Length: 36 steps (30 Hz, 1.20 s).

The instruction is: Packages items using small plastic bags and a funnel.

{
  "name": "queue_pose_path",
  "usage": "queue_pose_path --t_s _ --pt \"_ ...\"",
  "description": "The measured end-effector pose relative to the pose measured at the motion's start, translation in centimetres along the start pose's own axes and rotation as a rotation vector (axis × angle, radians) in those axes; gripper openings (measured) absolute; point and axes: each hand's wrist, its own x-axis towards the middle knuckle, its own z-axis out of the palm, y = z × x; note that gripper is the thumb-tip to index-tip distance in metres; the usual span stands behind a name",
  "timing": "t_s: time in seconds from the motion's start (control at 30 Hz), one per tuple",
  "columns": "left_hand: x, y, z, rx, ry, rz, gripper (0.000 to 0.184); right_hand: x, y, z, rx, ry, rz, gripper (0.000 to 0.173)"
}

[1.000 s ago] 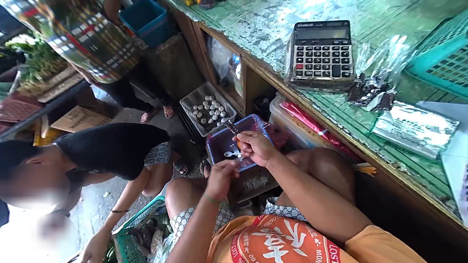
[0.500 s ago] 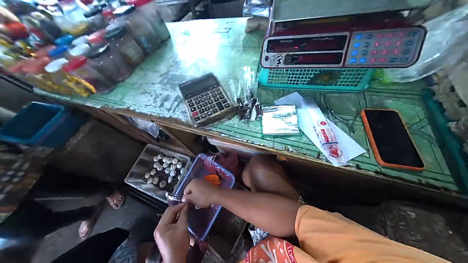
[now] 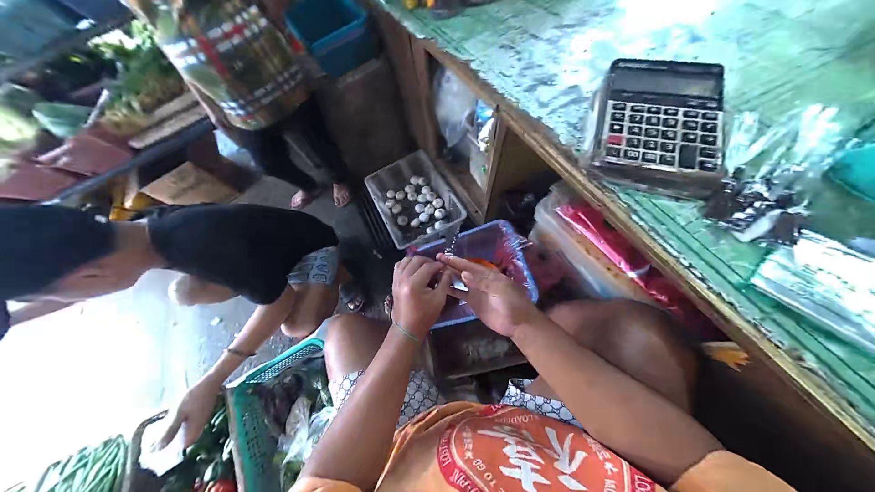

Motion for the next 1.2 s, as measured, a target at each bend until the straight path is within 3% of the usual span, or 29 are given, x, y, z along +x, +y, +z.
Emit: queue_pose_path --t_s 0.3,0.43,0.5,0.6,0.67,0.8,0.93,1.0,1.1,1.2 --pt "0.6 0.7 1.8 0.165 0.082 -0.067 0.005 -0.2 1.2 0.8 -0.04 0.046 0.011 0.057" --pt "1.7 1.1 1.7 0.172 0.017 -0.138 0.006 -0.2 0.2 0.5 -0.197 0.129 -0.012 0.044" --pt "2.1 1.3 0.8 0.086 -0.084 -0.276 0.009 -0.2 -0.1 -0.1 -0.243 0.147 -0.018 0.038" --pt "2.5 1.2 -0.9 -0.281 -0.251 -0.564 0.013 0.0 -0.5 -0.8 -0.245 0.122 -0.049 0.026" --pt "2.1 1.1 -1.2 -0.461 -0.297 -0.671 0.014 -0.1 -0.7 -0.6 -0.257 0.116 -0.057 0.015" --pt "1.2 2.1 -1.5 -0.352 -0.365 -0.574 0.013 -0.1 -1.1 -0.7 -0.308 0.02 -0.027 0.01" --pt "0.1 2.2 -1.1 -0.477 -0.251 -0.285 0.023 -0.3 -2.2 -1.4 -0.267 -0.077 0.021 0.011" --pt "0.1 2.3 -1.6 -0.514 -0.273 -0.176 0.027 -0.3 -2.7 -1.7 -0.208 -0.123 0.03 0.01" --pt "0.2 2.4 -2.5 -0.563 -0.309 -0.147 0.02 -0.5 -3.0 -1.7 -0.142 -0.139 0.008 0.012" --pt "0.1 2.2 -2.6 -0.649 -0.333 -0.246 0.013 -0.7 -3.2 -1.3 -0.135 -0.092 -0.001 0.018"
